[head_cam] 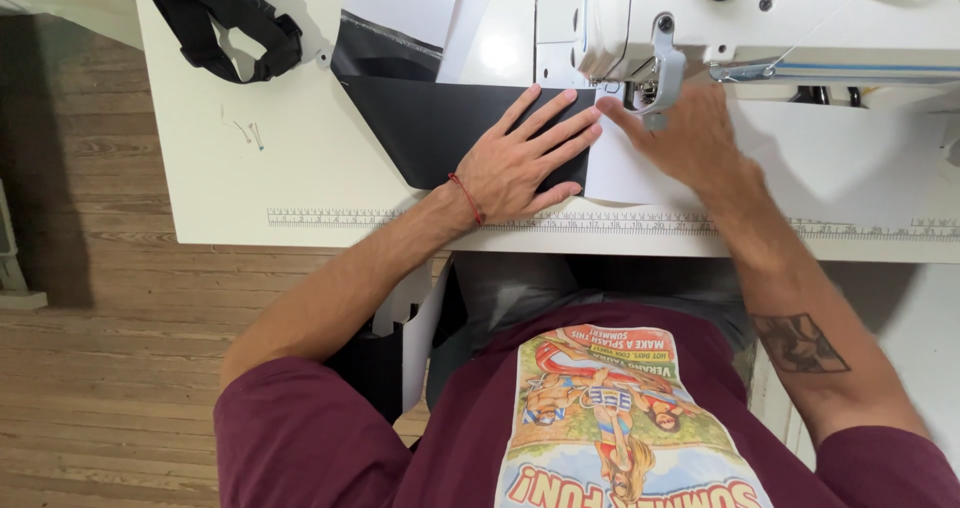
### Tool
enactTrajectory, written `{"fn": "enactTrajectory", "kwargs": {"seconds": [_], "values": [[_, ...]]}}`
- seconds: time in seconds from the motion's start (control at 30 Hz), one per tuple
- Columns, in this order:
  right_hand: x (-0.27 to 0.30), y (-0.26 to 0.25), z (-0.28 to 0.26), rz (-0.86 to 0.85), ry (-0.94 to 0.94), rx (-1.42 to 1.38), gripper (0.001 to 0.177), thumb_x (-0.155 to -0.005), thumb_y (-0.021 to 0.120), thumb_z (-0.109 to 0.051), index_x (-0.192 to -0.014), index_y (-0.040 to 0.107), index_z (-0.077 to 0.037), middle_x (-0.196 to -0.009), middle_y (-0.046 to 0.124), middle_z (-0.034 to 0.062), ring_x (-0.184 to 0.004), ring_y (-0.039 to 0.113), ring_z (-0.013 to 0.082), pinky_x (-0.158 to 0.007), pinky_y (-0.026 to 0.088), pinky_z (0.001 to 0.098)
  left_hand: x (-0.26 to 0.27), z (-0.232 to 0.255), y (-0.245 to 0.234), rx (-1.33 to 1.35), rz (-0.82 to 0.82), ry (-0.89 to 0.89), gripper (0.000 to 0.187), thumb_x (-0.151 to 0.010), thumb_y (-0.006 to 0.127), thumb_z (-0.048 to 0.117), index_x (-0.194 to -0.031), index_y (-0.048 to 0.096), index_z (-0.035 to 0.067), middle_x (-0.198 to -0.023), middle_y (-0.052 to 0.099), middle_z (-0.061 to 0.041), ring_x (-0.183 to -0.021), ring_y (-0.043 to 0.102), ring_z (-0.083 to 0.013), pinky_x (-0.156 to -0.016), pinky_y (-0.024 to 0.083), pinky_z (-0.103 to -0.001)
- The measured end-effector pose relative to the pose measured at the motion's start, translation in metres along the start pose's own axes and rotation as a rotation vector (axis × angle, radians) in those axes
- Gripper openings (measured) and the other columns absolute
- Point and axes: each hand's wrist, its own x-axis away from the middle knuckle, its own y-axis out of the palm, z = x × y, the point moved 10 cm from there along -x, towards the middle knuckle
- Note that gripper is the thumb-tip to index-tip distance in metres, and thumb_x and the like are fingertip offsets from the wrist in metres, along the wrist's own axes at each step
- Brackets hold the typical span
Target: Sewing leather components together using an industrial sewing machine and trimming with scissors
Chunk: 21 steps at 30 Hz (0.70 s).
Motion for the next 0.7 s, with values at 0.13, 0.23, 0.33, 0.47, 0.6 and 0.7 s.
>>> {"fn": "enactTrajectory", "kwargs": {"seconds": [0.13, 0.23, 0.33, 0.47, 0.6, 0.7], "values": [[-0.011, -0.007, 0.003, -0.098, 0.033, 0.268, 0.078, -0.133, 0.067, -0.061, -0.075, 0.067, -0.009, -0.062, 0.069, 0.0180, -0.060, 0.073, 0.0366, -0.073, 0.052, 0.0456, -0.001, -0.002, 0.002, -0.019, 0.002, -0.010, 0.073, -0.125, 0.045, 0.063, -0.183, 0.046, 0.020, -0.191, 0.040, -0.004, -0.178, 0.029, -0.0327, -0.147, 0.013, -0.062], [0.029, -0.002, -0.005, 0.232, -0.223, 0.437, 0.058, -0.123, 0.078, -0.055, -0.138, 0.086, 0.000, -0.126, 0.080, 0.0272, -0.125, 0.077, 0.0493, -0.113, 0.057, 0.0595, -0.003, -0.005, 0.005, -0.042, 0.031, -0.031, 0.073, -0.124, 0.046, 0.063, -0.184, 0.045, 0.020, -0.192, 0.039, -0.003, -0.178, 0.030, -0.0331, -0.147, 0.015, -0.064], [0.060, -0.012, -0.071, 0.315, -0.414, 0.355, 0.055, -0.107, 0.091, -0.032, -0.158, 0.082, -0.013, -0.148, 0.079, 0.0243, -0.135, 0.074, 0.0553, -0.118, 0.057, 0.0685, -0.007, -0.007, -0.001, -0.044, 0.056, -0.026, 0.073, -0.125, 0.046, 0.063, -0.182, 0.047, 0.018, -0.190, 0.041, -0.005, -0.177, 0.032, -0.0342, -0.146, 0.015, -0.064], [0.075, 0.002, -0.058, 0.265, -0.480, 0.430, 0.053, -0.115, 0.076, -0.046, -0.160, 0.078, -0.019, -0.167, 0.075, 0.0065, -0.141, 0.076, 0.0322, -0.135, 0.049, 0.0541, -0.007, -0.010, 0.001, -0.025, 0.059, -0.025, 0.075, -0.123, 0.046, 0.064, -0.183, 0.048, 0.019, -0.190, 0.043, -0.004, -0.177, 0.033, -0.0335, -0.146, 0.015, -0.063], [0.065, -0.003, -0.057, 0.129, -0.465, 0.319, 0.063, -0.121, 0.064, -0.047, -0.176, 0.064, -0.016, -0.179, 0.065, 0.0073, -0.144, 0.072, 0.0344, -0.146, 0.027, 0.0581, -0.007, -0.012, -0.005, -0.033, 0.073, -0.025, 0.074, -0.124, 0.049, 0.063, -0.182, 0.049, 0.018, -0.189, 0.044, -0.005, -0.177, 0.035, -0.0342, -0.146, 0.016, -0.063], [0.063, -0.003, -0.050, 0.109, -0.460, 0.301, 0.066, -0.121, 0.063, -0.047, -0.179, 0.060, -0.016, -0.181, 0.063, 0.0079, -0.150, 0.068, 0.0353, -0.146, 0.025, 0.0605, -0.009, -0.013, -0.001, -0.031, 0.069, -0.025, 0.074, -0.124, 0.049, 0.063, -0.182, 0.048, 0.018, -0.190, 0.043, -0.005, -0.177, 0.034, -0.0342, -0.146, 0.016, -0.064]]}}
